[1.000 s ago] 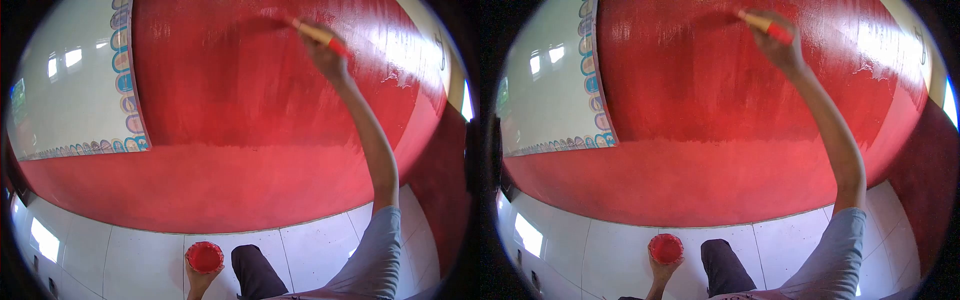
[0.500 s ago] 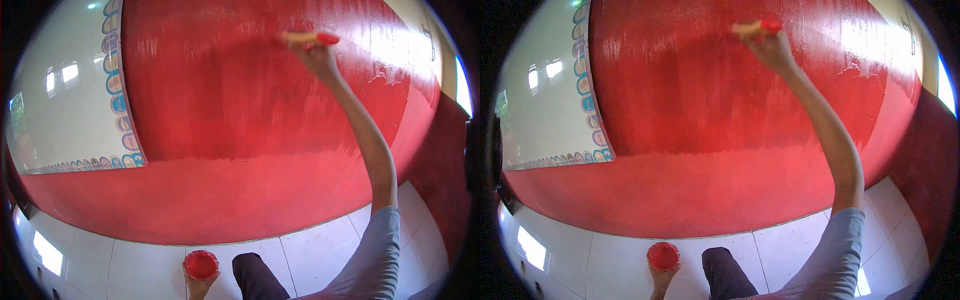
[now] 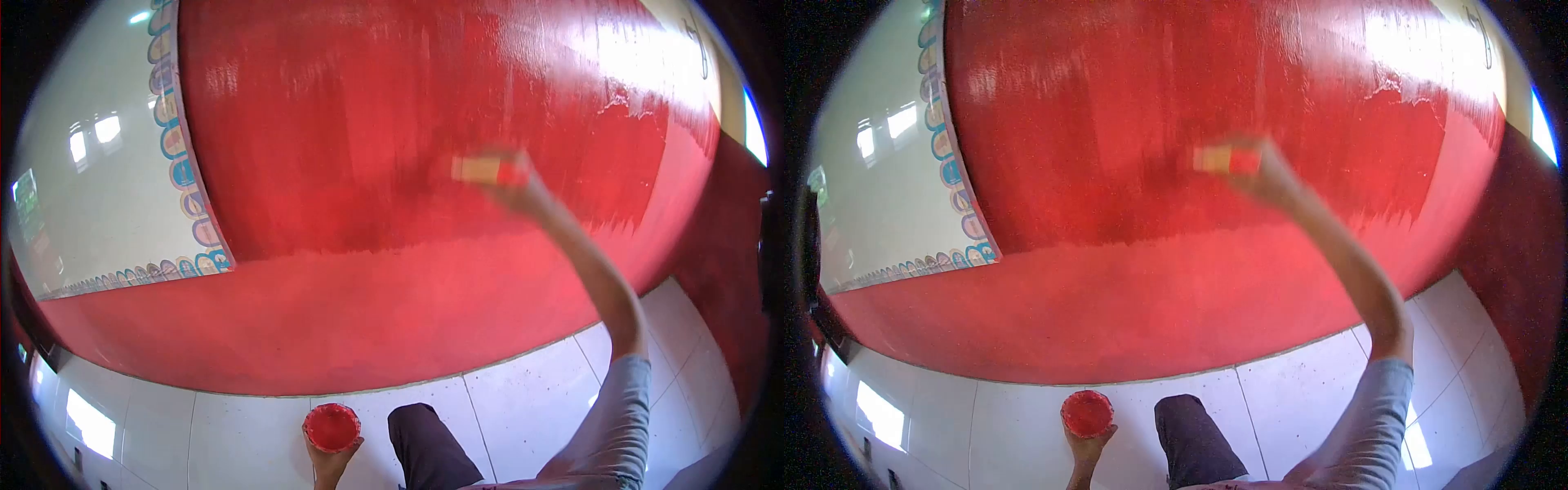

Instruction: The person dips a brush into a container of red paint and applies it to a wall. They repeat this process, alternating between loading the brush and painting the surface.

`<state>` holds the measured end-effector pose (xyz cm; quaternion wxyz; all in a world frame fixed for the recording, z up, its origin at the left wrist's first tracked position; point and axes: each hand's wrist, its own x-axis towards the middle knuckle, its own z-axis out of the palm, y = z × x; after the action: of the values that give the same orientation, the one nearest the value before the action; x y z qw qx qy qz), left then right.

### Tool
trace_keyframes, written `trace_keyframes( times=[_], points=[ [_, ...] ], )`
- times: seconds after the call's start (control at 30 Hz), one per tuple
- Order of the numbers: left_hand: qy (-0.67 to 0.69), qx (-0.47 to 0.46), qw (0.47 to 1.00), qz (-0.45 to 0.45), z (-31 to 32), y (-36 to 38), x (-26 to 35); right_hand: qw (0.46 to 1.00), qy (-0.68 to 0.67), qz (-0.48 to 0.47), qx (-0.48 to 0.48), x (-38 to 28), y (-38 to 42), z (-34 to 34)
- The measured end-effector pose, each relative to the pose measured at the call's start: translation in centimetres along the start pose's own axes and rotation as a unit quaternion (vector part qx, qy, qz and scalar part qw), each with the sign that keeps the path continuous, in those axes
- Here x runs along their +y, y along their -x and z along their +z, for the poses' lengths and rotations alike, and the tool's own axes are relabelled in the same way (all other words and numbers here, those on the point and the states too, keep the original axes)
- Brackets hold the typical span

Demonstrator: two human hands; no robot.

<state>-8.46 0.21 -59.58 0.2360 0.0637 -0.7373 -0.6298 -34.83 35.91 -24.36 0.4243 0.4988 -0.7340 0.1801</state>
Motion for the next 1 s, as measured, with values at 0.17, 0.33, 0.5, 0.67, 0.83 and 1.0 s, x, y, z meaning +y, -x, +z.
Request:
trace_keyframes(
  times=[0.17,0.33,0.5,0.67,0.83,1.0],
  points=[
    [0.02,-0.015,0.999,-0.041,0.7,0.3,0.3,0.961,0.041,-0.002,0.272,3.1,-7.0,-3.6],
    [-0.02,-0.014,0.999,-0.028,0.5,0.4,0.8,0.986,0.144,-0.087,0.006,0.9,5.2,3.9],
    [-0.024,-0.004,0.999,-0.032,0.3,0.0,1.1,0.99,0.014,-0.005,-0.14,-1.9,8.7,5.0],
    [0.0,-0.015,1.0,-0.021,0.8,0.0,0.9,0.983,0.077,0.023,0.166,1.2,-1.8,0.0],
    [-0.002,-0.026,0.999,-0.032,1.3,0.4,1.7,0.986,0.137,-0.059,0.076,0.2,2.8,4.1],
    [-0.026,-0.03,0.999,-0.023,1.0,0.6,1.7,0.993,-0.024,0.019,-0.118,-2.1,9.3,6.5]
  ],
)
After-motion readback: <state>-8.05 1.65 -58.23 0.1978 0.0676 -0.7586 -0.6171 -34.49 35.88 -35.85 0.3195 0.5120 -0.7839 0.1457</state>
